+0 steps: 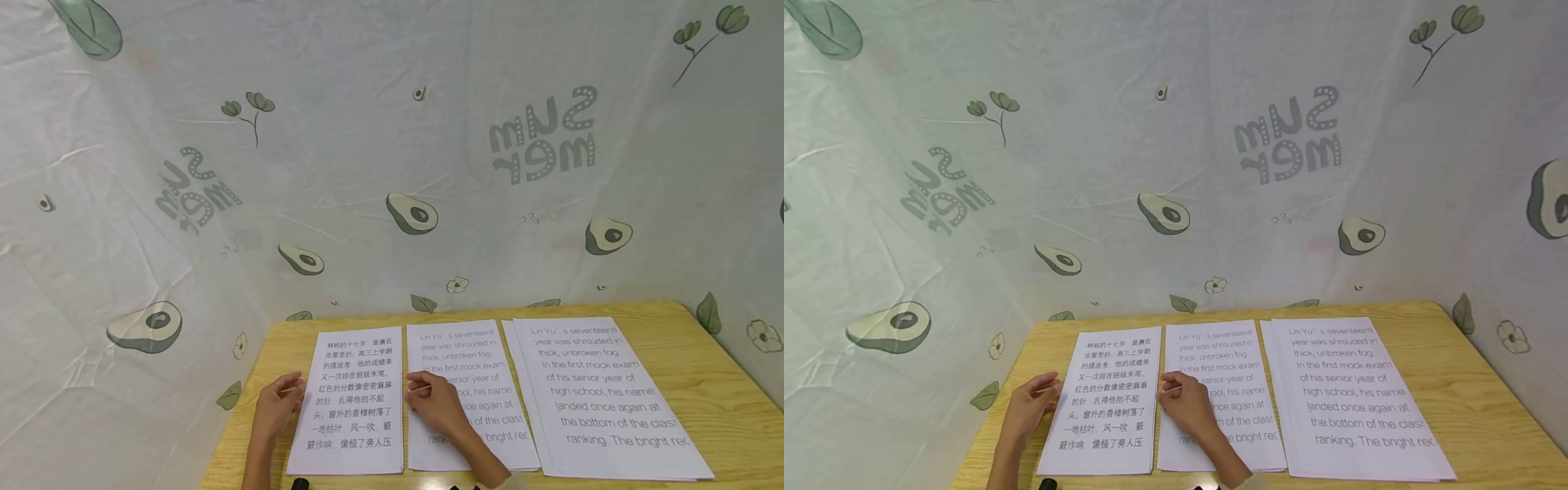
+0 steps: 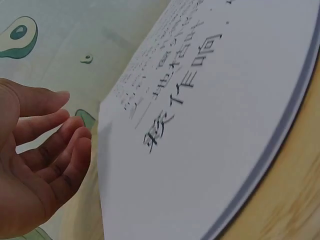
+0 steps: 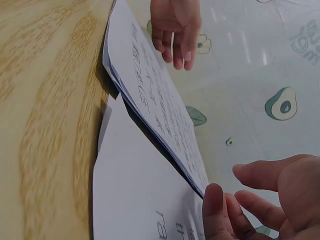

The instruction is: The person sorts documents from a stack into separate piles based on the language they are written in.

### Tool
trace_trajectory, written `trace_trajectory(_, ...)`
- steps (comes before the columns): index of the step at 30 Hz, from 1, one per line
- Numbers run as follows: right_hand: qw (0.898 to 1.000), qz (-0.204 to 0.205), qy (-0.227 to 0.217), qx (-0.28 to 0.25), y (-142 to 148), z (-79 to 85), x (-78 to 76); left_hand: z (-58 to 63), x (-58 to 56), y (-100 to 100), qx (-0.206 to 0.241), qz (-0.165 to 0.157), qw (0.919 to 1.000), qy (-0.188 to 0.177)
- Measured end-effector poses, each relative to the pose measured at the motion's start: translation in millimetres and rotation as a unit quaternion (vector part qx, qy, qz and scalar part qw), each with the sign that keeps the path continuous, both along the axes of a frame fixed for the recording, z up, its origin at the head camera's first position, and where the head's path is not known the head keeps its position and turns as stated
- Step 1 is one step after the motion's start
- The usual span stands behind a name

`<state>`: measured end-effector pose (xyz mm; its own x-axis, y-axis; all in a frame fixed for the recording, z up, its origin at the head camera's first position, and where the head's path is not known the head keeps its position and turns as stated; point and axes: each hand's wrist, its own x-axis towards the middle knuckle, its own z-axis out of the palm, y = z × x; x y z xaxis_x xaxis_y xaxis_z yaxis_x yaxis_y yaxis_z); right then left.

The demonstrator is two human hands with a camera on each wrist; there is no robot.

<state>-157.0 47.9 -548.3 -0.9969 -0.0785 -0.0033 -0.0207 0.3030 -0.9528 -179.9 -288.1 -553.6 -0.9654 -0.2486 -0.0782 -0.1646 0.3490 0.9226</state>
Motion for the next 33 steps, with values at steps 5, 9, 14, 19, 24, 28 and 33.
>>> trace_trajectory(5, 0.999, 0.005, -0.023, -0.035, 12.2, 0.8, 2.4, 7.3, 3.9, 10.3, -0.015, 0.003, 0.9999, 0.005)
trace_trajectory(9, 0.999, -0.003, -0.029, -0.044, 21.7, 2.4, 4.4, 11.4, 5.7, 25.2, -0.019, -0.003, 0.9997, 0.011)
trace_trajectory(14, 0.998, -0.021, -0.034, -0.044, 32.2, 6.4, 6.6, 13.9, 7.8, 49.6, -0.015, -0.017, 0.9996, 0.018)
trace_trajectory(19, 0.998, -0.035, -0.043, -0.031, 46.1, 7.6, 7.2, 12.7, 7.0, 76.3, -0.005, -0.042, 0.9987, 0.030)
trace_trajectory(24, 0.997, -0.048, -0.047, -0.026, 60.9, 9.1, 8.2, 7.7, 3.0, 99.7, 0.009, -0.057, 0.9979, 0.030)
trace_trajectory(28, 0.996, -0.063, -0.054, -0.015, 77.6, 9.6, 9.9, 5.2, 0.0, 117.9, 0.023, -0.070, 0.9970, 0.023)
trace_trajectory(33, 0.994, -0.084, -0.062, 0.016, 103.9, 9.3, 10.9, 3.4, -3.8, 136.6, 0.035, -0.083, 0.9957, 0.021)
